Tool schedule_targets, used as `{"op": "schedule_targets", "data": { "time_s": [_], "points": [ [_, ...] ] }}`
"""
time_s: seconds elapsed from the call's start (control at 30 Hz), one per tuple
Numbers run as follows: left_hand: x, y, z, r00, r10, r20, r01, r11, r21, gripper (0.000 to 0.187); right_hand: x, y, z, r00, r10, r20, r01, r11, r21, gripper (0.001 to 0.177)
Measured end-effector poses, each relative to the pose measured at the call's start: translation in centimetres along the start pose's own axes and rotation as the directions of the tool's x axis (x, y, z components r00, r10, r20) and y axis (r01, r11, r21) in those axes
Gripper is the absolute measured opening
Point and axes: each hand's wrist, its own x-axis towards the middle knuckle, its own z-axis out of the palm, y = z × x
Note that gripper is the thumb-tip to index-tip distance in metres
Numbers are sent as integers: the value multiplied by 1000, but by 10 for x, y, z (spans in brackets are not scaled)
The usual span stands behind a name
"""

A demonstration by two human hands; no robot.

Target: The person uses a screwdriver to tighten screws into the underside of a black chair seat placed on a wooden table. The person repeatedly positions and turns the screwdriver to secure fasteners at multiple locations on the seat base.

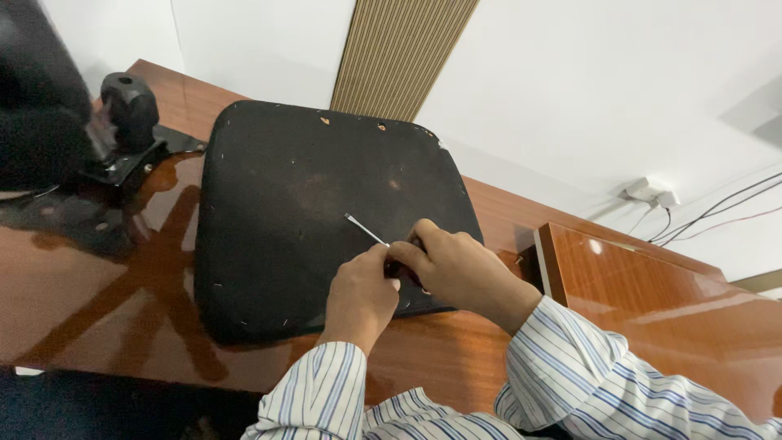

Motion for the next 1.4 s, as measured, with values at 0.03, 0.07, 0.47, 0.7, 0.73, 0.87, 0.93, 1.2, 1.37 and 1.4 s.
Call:
{"op": "schedule_targets", "data": {
  "time_s": [0.03,0.07,0.47,0.7,0.73,0.87,0.93,1.2,1.37,1.4],
  "points": [
    [4,1,-2,999,-31,35,31,999,-13,27,-1,1,1,995,95,26,-97,992,81,30],
    [8,3,-3,996,-60,67,62,998,-26,28,-2,2,1,981,183,58,-190,969,156,29],
    [16,16,-13,981,-79,179,51,986,158,21,1,13,-7,993,84,84,-110,919,378,28],
    [22,9,-12,976,-48,211,41,998,38,24,5,10,-12,979,171,112,-199,917,345,21],
    [23,6,-11,973,-52,223,43,998,45,26,3,11,-10,992,99,75,-119,927,354,20],
    [20,0,-15,983,26,181,-15,998,-62,32,-3,4,-12,997,-74,-9,71,918,390,18],
    [20,1,-18,977,-8,212,9,1000,-1,26,-4,-4,-17,998,-41,40,21,914,406,23],
    [14,0,-22,973,45,226,-55,998,40,22,-2,-17,-29,880,328,343,-414,885,215,26],
    [7,0,-16,973,71,221,-82,996,42,22,-18,-4,-10,989,-148,11,136,931,338,17],
    [4,0,-15,977,59,205,-66,997,29,22,-21,-4,-8,989,-147,31,127,932,338,15]
  ]
}}
